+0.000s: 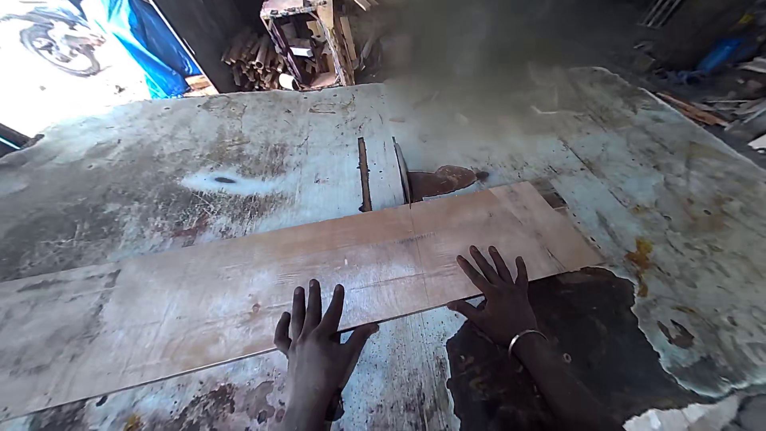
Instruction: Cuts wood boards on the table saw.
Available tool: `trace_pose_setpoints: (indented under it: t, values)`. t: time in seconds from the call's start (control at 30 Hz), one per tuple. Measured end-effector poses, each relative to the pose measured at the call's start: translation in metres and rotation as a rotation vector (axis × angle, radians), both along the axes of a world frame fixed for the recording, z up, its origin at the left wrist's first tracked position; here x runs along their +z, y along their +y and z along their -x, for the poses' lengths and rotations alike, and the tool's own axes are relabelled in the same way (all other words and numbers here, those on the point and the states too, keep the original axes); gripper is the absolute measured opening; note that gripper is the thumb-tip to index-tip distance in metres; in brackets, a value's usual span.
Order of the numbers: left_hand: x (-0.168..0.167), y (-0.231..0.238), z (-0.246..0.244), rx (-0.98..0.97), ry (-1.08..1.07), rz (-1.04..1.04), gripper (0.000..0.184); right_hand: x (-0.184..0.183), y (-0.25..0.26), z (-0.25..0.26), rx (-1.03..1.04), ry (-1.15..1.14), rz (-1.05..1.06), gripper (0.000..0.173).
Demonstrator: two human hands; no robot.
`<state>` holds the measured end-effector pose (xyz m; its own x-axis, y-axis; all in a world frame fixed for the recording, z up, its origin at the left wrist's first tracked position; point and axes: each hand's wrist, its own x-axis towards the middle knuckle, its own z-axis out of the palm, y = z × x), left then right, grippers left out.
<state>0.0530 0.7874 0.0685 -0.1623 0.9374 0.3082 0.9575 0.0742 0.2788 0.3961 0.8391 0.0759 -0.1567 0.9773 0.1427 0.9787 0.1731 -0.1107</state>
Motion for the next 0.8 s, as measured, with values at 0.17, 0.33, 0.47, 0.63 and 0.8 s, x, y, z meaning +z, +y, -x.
trace_pose_setpoints:
  t: [0.17,0.33,0.47,0.63,0.8]
  values:
    - [0.002,0.010,-0.002,0.006,0.024,0.032,0.099,-0.003,0.011,0.000,-0.002,-0.011,0.007,0.092]
    - [0.004,0.018,-0.002,-0.001,0.062,0.081,0.101,-0.002,0.021,0.001,0.012,-0.009,-0.001,0.092]
    - [0.006,0.025,0.003,-0.085,0.113,0.143,0.090,-0.001,0.032,0.000,0.014,-0.017,-0.004,0.093]
    - [0.011,0.035,0.004,-0.069,0.087,0.163,0.089,0.003,0.044,0.003,-0.002,-0.010,0.040,0.093]
    - [0.006,0.018,0.001,-0.084,0.043,0.118,0.086,0.001,0.029,-0.004,0.016,-0.015,0.061,0.090]
